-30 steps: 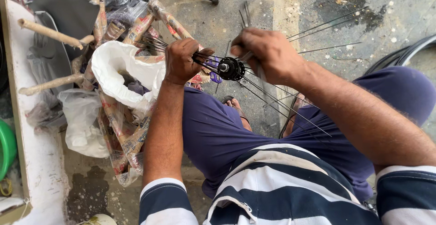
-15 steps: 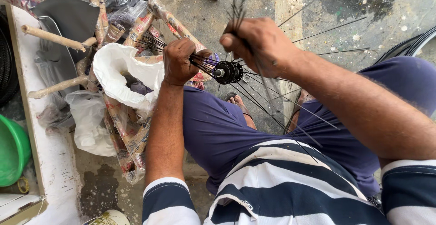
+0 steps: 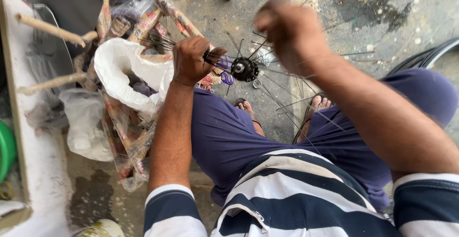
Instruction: The person threads spokes through a bicycle hub and gathers a bundle of spokes by hand while seated.
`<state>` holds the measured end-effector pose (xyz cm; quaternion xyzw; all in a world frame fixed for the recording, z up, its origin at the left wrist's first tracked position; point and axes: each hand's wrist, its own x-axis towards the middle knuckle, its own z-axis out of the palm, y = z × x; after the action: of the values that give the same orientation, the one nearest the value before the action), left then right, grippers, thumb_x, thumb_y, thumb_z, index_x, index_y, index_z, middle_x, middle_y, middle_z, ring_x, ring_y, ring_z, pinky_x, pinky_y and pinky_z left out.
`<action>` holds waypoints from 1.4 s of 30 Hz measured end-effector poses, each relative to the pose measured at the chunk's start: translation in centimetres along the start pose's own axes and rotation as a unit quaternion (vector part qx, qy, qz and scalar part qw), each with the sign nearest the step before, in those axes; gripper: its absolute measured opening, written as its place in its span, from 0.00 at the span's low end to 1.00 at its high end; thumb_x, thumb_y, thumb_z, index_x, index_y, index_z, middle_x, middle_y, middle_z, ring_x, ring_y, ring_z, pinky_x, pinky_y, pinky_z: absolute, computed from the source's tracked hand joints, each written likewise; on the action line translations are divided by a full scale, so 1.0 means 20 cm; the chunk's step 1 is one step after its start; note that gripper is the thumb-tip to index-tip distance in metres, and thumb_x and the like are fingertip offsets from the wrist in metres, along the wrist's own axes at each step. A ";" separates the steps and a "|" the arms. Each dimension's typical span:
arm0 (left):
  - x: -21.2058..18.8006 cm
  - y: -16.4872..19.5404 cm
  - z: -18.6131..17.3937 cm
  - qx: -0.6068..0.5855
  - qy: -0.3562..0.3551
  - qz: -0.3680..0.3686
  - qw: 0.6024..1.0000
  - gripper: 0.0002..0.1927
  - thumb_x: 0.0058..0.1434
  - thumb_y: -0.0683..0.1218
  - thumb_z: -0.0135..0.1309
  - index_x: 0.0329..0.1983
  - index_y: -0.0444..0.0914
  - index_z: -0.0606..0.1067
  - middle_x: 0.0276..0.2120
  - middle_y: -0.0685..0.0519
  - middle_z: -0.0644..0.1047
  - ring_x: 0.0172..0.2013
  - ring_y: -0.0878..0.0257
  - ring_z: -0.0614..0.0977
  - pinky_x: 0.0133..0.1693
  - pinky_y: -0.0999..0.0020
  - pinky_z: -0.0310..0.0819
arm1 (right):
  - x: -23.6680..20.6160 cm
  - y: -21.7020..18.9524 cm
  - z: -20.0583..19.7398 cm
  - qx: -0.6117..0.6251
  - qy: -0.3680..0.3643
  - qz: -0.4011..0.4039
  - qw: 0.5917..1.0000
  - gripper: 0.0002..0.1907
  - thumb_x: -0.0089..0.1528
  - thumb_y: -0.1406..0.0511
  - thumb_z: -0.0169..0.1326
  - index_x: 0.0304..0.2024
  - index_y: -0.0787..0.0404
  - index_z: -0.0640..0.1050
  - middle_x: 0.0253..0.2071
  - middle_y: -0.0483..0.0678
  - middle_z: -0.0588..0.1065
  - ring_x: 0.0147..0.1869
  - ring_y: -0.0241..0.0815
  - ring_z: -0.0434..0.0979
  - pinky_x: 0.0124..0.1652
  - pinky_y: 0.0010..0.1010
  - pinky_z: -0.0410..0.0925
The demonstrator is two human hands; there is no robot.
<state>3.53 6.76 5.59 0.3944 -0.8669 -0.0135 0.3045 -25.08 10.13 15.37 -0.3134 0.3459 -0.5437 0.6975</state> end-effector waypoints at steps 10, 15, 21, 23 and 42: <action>-0.07 -0.13 0.13 0.043 0.011 -0.016 0.999 0.37 0.74 0.74 0.42 0.18 0.45 0.64 0.15 0.58 0.64 0.15 0.66 0.66 0.19 0.64 0.60 | -0.23 -0.15 0.01 -0.504 -0.068 -0.299 0.808 0.25 0.81 0.55 0.42 0.46 0.72 0.75 0.40 0.55 0.80 0.41 0.43 0.84 0.41 0.31 0.79; -0.07 -0.15 0.15 0.044 0.030 -0.019 0.998 0.37 0.72 0.75 0.42 0.18 0.45 0.65 0.15 0.58 0.65 0.15 0.67 0.65 0.17 0.65 0.59 | -0.13 0.05 -0.02 -0.562 -0.070 -0.268 0.780 0.26 0.81 0.52 0.42 0.42 0.66 0.78 0.36 0.50 0.81 0.39 0.40 0.86 0.40 0.29 0.80; -0.07 -0.13 0.11 0.068 0.033 -0.023 0.997 0.38 0.72 0.76 0.44 0.19 0.45 0.66 0.15 0.57 0.66 0.15 0.67 0.68 0.18 0.64 0.62 | -0.10 0.10 -0.03 -0.571 -0.104 -0.295 0.759 0.24 0.81 0.55 0.42 0.41 0.65 0.78 0.35 0.49 0.80 0.38 0.41 0.86 0.38 0.31 0.79; -0.06 -0.12 0.11 0.061 0.026 -0.046 0.997 0.38 0.72 0.76 0.45 0.19 0.44 0.66 0.15 0.56 0.66 0.15 0.66 0.69 0.18 0.63 0.63 | -0.08 0.12 -0.05 -0.604 -0.112 -0.310 0.726 0.23 0.82 0.57 0.43 0.40 0.64 0.79 0.34 0.49 0.80 0.36 0.41 0.85 0.36 0.31 0.78; -0.06 -0.13 0.15 0.073 0.030 -0.069 0.994 0.34 0.70 0.73 0.50 0.21 0.43 0.69 0.18 0.53 0.74 0.18 0.62 0.75 0.21 0.60 0.71 | -0.18 -0.02 -0.06 -0.343 -0.070 -0.244 0.904 0.23 0.84 0.54 0.46 0.48 0.69 0.74 0.38 0.55 0.78 0.36 0.41 0.80 0.38 0.28 0.74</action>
<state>4.34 5.05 1.92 0.4749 -0.8266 0.0403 0.2992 -26.79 13.40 15.52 -0.6453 0.3737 -0.5213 0.4149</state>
